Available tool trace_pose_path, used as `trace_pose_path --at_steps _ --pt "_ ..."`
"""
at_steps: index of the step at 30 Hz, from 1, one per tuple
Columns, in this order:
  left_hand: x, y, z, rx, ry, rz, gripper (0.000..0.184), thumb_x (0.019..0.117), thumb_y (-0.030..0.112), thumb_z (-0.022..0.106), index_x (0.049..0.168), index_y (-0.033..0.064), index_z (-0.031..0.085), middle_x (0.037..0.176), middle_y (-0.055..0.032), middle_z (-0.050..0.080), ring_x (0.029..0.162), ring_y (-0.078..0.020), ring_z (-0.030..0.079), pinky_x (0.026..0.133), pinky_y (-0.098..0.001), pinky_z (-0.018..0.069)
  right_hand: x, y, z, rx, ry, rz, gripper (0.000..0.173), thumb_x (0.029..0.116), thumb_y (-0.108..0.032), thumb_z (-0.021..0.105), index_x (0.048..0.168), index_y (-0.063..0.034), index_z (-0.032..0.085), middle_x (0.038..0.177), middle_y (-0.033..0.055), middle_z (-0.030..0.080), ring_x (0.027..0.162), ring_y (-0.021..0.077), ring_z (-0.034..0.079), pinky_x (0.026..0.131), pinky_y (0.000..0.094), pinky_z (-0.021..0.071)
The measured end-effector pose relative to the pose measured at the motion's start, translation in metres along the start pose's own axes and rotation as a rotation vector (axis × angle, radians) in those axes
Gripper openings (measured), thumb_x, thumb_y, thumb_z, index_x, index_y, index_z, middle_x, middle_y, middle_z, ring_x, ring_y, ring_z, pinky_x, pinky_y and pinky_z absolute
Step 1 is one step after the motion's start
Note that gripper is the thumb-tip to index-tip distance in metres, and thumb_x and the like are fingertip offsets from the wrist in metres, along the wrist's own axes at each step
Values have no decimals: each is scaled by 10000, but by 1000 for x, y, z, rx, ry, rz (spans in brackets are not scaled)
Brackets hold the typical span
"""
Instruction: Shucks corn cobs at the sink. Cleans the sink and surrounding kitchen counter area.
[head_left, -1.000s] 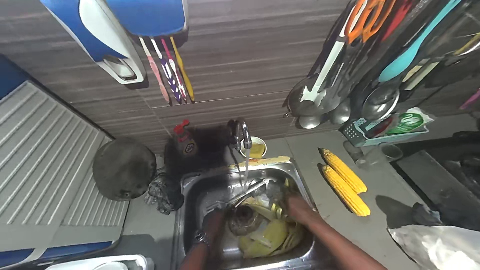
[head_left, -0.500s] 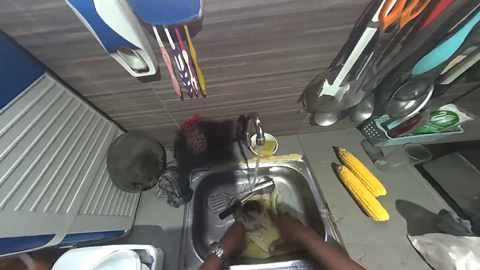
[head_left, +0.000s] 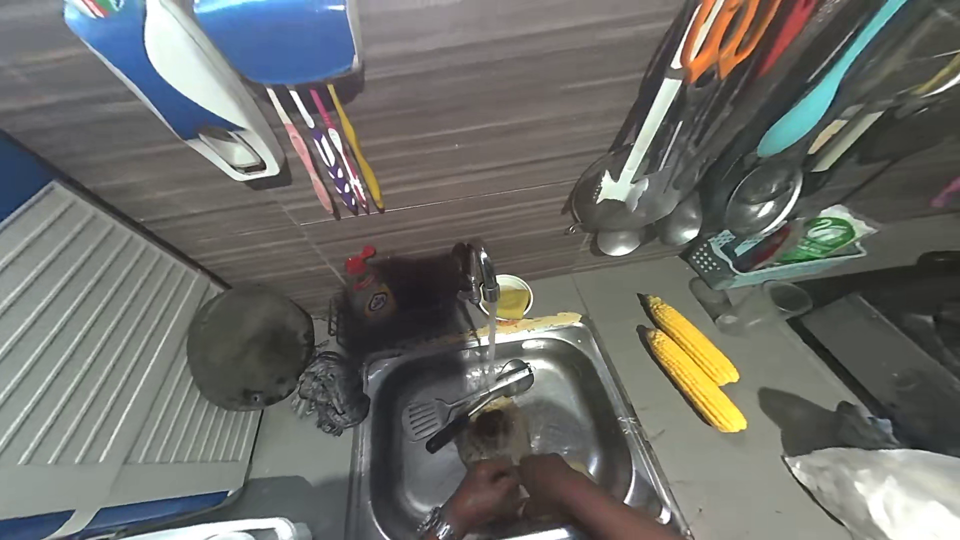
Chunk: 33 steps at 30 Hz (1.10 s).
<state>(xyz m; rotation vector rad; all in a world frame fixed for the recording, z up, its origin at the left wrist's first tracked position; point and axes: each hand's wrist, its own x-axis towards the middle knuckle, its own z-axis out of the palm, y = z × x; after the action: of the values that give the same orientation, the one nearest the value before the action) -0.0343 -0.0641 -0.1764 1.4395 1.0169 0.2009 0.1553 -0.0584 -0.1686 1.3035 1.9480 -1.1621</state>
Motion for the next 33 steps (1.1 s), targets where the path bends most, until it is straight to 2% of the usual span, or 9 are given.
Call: trace_pose_path --at_steps 5,11,13,18,20,22,26,30,33 --pt "-14 -22 -30 156 276 -49 317 1032 231 572 1205 -3 698 1182 -185 701 1131 -258 671 1050 -437 505 -7 5 -17 30 -147 -7 602 886 -377 767 1438 -206 601 1354 212 641 1274 443 586 1027 718 440" --pt "-34 -49 -64 130 398 -272 354 1048 298 553 1190 6 693 1106 -179 708 1039 -285 684 970 -497 530 -33 29 -50 298 -204 28 659 824 -261 843 1403 -70 593 1290 247 648 1197 430 618 1001 691 457" --pt "-38 -49 -62 147 396 -263 356 1046 285 548 1232 10 677 1171 -182 697 1099 -289 673 1011 -493 514 -53 33 -67 481 -115 6 620 823 -211 844 1372 -56 603 1263 213 663 1162 362 642 1006 610 494" --pt "-18 -44 -39 370 273 -157 592 982 268 641 1521 85 477 1528 -218 469 1401 -360 478 1171 -507 393 -107 38 -92 1142 342 -55 442 798 -130 786 1209 -52 642 965 53 713 852 135 692 776 360 603" --pt "-3 -41 -30 566 224 -216 689 975 325 648 1590 170 380 1570 -216 408 1409 -411 449 1106 -565 444 -121 36 -93 1369 560 -98 312 845 -126 719 1142 -61 651 913 24 716 812 104 692 742 322 606" --pt "10 -41 -24 693 230 -243 663 975 291 641 1569 119 404 1540 -269 412 1380 -479 446 1032 -606 484 -126 35 -87 1569 770 -163 214 918 -114 616 1120 -49 641 897 36 714 809 112 694 734 324 605" --pt "22 -34 -23 731 183 -300 503 1014 160 554 1462 -53 470 1473 -299 466 1359 -443 484 1102 -533 445 -128 31 -66 1798 1041 -311 281 1074 -195 420 1166 -38 634 957 68 722 877 131 704 784 332 610" --pt "13 -37 -18 658 14 -313 430 1056 183 488 1391 -83 526 1404 -291 556 1308 -432 549 1096 -569 438 -127 34 -44 2010 1067 -431 272 1055 -194 405 1121 -47 624 921 84 713 847 162 703 750 368 610" --pt "5 -38 -7 668 -197 -137 369 1043 169 535 1294 -92 605 1318 -298 611 1275 -427 569 1110 -546 417 -135 31 -32 2100 1092 -471 280 1052 -197 390 1084 -59 631 897 83 720 823 164 712 727 365 618"
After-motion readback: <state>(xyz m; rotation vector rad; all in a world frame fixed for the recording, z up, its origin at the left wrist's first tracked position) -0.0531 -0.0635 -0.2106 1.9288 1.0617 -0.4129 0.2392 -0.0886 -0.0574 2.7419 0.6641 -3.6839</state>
